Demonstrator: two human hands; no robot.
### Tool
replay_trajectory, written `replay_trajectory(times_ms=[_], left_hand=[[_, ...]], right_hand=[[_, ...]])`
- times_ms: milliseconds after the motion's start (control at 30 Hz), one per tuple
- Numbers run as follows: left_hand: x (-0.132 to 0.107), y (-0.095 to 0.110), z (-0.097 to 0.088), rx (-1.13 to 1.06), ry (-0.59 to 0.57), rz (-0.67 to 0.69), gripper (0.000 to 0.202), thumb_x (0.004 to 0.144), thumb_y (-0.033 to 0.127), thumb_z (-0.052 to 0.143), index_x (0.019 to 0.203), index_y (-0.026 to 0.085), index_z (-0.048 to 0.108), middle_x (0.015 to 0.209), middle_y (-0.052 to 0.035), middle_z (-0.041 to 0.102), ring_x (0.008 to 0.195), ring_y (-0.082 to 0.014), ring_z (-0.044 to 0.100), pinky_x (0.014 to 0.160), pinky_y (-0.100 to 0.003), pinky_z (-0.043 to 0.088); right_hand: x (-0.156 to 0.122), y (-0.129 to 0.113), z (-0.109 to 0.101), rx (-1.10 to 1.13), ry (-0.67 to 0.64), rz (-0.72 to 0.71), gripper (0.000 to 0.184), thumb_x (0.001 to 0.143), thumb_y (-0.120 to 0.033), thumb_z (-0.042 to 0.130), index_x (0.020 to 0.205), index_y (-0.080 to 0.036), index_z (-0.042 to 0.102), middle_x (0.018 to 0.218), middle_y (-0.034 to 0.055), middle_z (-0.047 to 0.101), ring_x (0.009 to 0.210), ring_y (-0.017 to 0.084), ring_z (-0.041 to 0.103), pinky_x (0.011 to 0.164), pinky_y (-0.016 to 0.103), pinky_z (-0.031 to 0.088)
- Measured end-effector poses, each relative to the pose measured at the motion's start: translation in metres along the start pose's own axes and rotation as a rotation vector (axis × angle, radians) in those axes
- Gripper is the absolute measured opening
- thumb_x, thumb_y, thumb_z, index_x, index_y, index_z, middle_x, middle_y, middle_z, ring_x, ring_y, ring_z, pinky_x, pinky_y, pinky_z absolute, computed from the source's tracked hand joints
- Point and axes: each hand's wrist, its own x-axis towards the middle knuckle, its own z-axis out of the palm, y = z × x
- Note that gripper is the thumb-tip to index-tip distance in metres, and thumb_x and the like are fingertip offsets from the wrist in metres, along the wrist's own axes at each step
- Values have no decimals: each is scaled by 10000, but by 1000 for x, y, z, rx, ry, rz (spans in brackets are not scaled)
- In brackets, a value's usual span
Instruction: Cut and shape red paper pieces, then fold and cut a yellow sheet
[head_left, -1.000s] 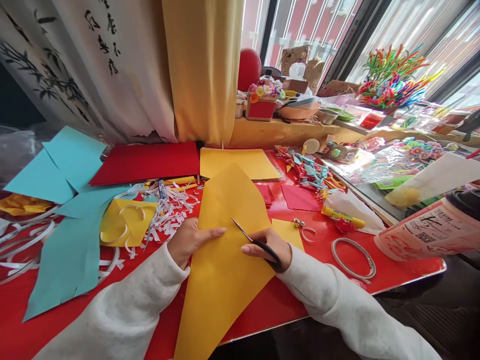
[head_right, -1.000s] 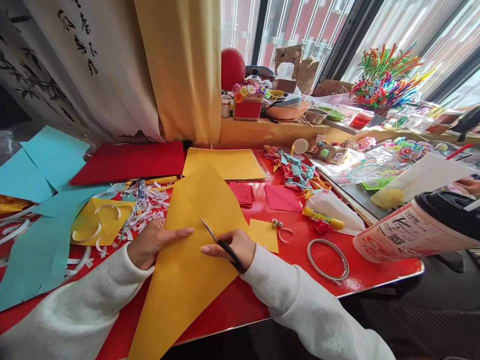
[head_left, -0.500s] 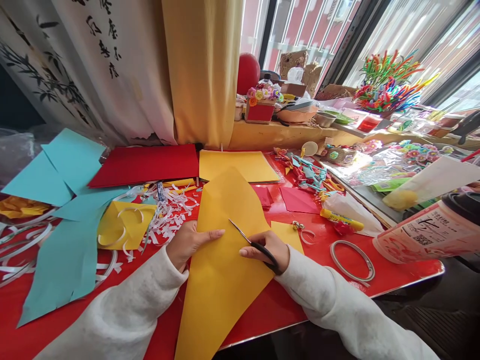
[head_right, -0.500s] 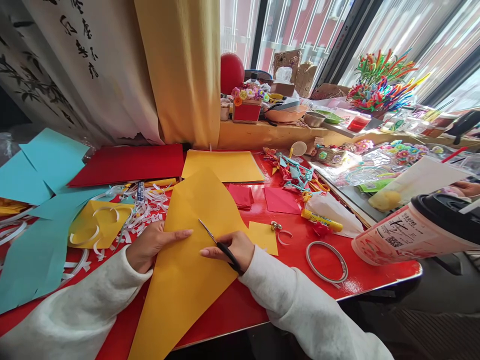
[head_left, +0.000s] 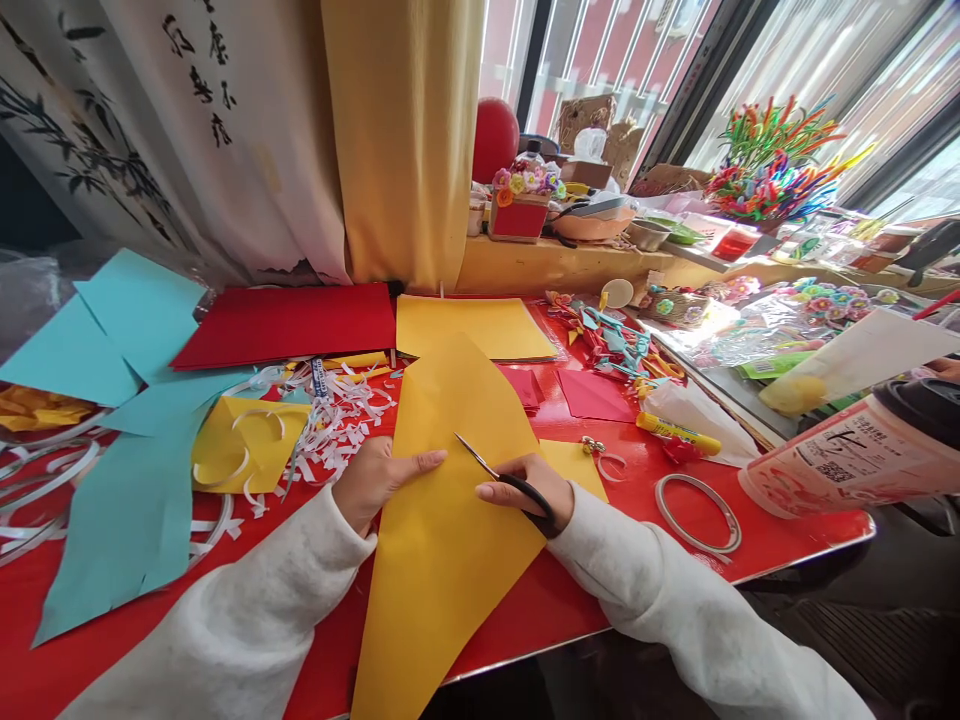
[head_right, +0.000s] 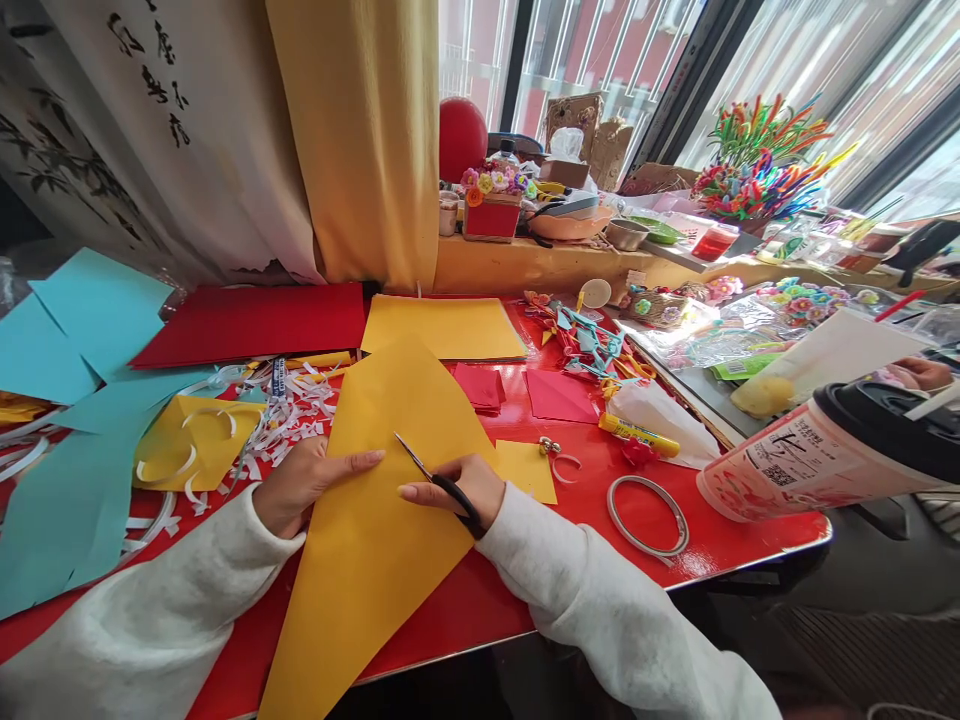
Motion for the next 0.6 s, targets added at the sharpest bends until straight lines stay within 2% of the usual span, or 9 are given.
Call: replay_trajectory(times_ms=[233, 600], left_hand=[[0, 0, 2, 17, 2, -47, 435, 606, 256, 663, 1009, 126, 564, 830, -90, 669, 742, -249, 623, 648, -340, 508], [2, -7, 3, -4, -18, -26, 460, 589, 285, 674, 1000, 109, 569, 861, -106, 660, 748, -257, 619, 657, -349, 505]], right_hand=[[2, 1, 2, 23, -11, 31, 480, 524, -595, 597, 543, -137, 453, 456, -54, 320, 411, 36, 269, 386, 210, 203], [2, 5, 1, -20, -7, -2, 457, 536, -566, 607, 522, -158, 402, 456, -62, 269, 412, 36, 241, 383, 213, 172]])
